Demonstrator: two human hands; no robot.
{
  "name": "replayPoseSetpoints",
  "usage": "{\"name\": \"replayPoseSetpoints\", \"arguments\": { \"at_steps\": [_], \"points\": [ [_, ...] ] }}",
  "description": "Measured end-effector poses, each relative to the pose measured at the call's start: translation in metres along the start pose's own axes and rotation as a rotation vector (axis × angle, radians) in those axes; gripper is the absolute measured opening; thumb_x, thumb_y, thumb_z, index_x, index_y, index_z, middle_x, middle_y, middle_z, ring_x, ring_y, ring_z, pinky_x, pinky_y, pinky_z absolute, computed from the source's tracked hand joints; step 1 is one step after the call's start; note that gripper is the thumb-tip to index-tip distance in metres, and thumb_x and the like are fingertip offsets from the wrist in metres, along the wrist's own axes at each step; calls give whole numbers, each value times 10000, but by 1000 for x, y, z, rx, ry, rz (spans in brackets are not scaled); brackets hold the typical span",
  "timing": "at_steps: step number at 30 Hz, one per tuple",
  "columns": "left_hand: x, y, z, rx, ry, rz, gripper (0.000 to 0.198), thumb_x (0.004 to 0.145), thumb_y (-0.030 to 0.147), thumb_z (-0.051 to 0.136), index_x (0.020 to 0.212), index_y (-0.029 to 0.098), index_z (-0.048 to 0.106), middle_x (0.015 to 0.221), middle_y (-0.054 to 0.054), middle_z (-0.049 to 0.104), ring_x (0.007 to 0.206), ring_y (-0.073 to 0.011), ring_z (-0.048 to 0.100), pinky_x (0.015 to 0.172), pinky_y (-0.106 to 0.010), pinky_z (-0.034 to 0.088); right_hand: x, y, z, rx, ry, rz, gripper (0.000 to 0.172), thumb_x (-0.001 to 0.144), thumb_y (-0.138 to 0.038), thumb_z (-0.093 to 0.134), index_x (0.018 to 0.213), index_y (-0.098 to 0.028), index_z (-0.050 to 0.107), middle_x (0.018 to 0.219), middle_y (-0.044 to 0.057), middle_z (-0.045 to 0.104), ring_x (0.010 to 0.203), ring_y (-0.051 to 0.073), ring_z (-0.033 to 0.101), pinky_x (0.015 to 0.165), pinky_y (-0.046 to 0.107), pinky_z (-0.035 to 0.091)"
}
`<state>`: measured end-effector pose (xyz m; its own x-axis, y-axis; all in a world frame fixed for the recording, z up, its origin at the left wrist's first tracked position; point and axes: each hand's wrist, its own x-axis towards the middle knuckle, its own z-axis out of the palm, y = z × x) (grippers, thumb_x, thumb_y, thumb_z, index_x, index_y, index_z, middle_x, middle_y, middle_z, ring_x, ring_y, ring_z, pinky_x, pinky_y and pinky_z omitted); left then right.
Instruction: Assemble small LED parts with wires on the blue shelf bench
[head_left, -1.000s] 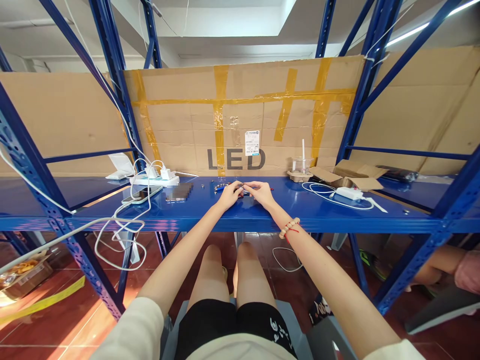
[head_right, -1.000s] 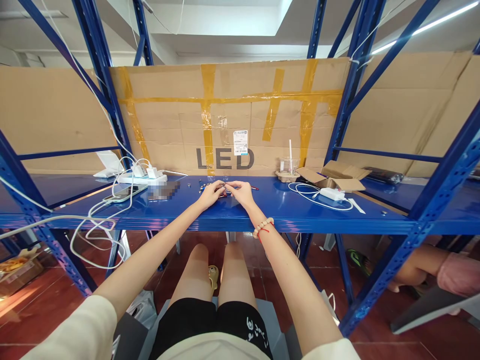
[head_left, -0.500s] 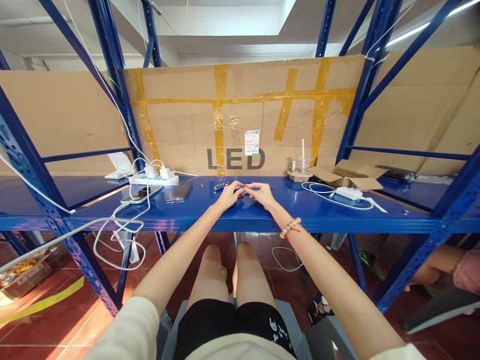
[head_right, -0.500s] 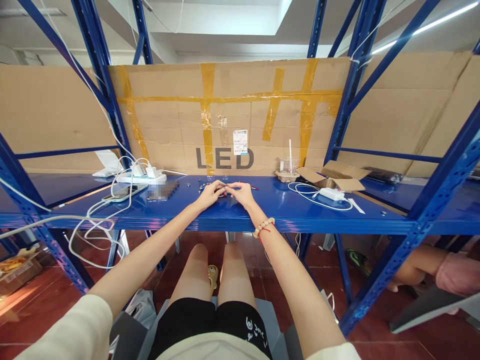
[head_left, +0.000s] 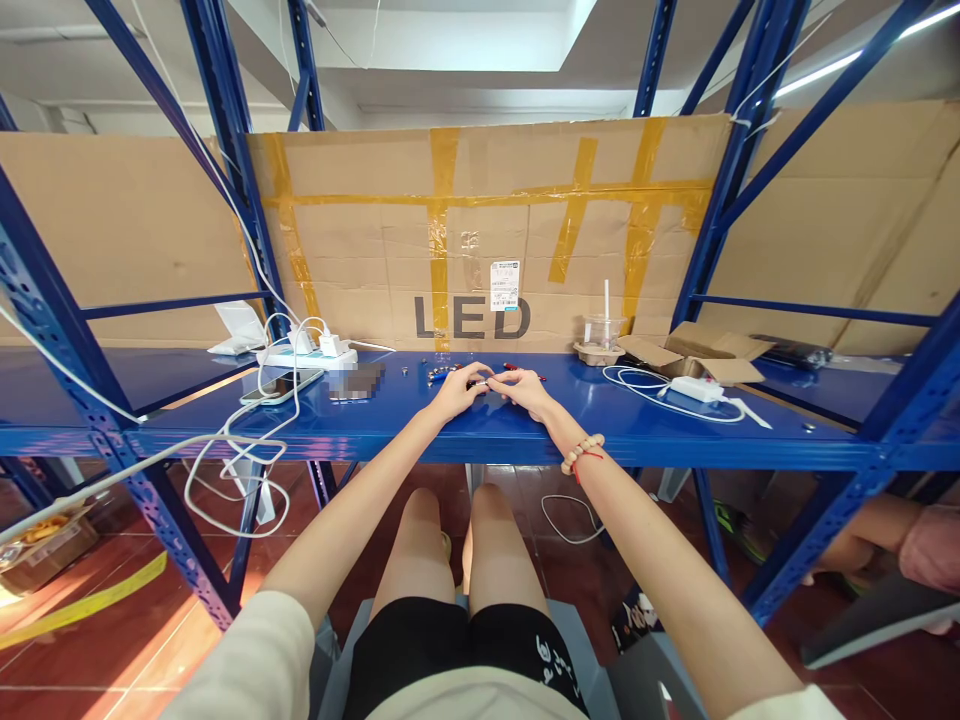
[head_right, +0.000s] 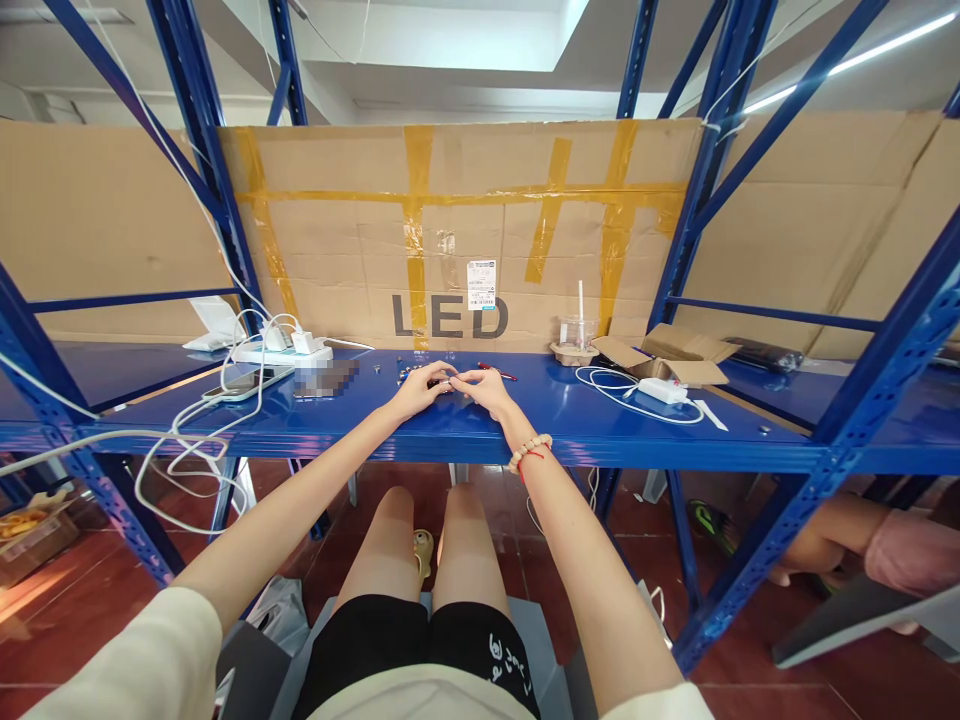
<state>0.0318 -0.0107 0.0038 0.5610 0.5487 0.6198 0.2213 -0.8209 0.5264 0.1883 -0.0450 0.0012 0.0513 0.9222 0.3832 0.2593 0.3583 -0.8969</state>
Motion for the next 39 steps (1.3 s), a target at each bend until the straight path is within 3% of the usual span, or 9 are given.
{"name": "replayPoseSetpoints", "arguments": {
  "at_steps": [10, 18, 24, 28, 34, 39],
  "points": [
    [1, 4, -1, 84, 25, 32, 193, 751, 216, 513, 875, 154, 649, 902, -57, 675, 847, -166, 605, 813, -276, 454, -2, -7, 1, -30, 0, 74, 364, 490, -453, 743, 660, -134, 696, 602, 22, 599, 470, 53, 408, 371, 171, 282],
    [2, 4, 2, 126, 23, -31, 228, 782, 249, 445, 855, 147, 636, 716, -38, 646, 681, -149, 590, 709, -264, 457, -2, -8, 3, -14, 0, 70, 380, 521, -474, 722, 690, -135, 706, 600, 25, 609, 464, 52, 407, 372, 171, 275],
    [5, 0, 4, 41, 179, -152, 202, 786, 233, 399, 834, 162, 582, 594, -6, 559, 599, -129, 534, 642, -250, 441, 0, -5, 6, -39, 3, 37, 396, 566, -506, 686, 687, -129, 709, 542, 17, 585, 434, 54, 409, 363, 176, 275],
    [6, -1, 4, -23, 276, -240, 154, 799, 245, 375, 780, 187, 517, 617, 19, 517, 574, -103, 479, 604, -230, 406, 1, -5, 7, -40, 44, 45, 381, 631, -504, 643, 708, -136, 707, 657, 40, 639, 424, 50, 427, 353, 179, 282],
    [7, 0, 3, -70, 335, -396, 165, 820, 251, 318, 705, 197, 425, 625, 24, 488, 595, -109, 454, 617, -243, 369, 2, -1, 6, -77, 47, 34, 325, 694, -445, 612, 737, -134, 698, 683, 42, 650, 421, 52, 447, 376, 181, 324],
    [6, -2, 2, -82, 353, -376, 184, 821, 244, 306, 674, 203, 410, 606, 15, 479, 614, -124, 456, 628, -254, 367, 5, 9, 7, -196, 2, -80, 286, 683, -403, 636, 817, -158, 699, 824, 49, 676, 515, 84, 530, 529, 224, 440]
  ]
}}
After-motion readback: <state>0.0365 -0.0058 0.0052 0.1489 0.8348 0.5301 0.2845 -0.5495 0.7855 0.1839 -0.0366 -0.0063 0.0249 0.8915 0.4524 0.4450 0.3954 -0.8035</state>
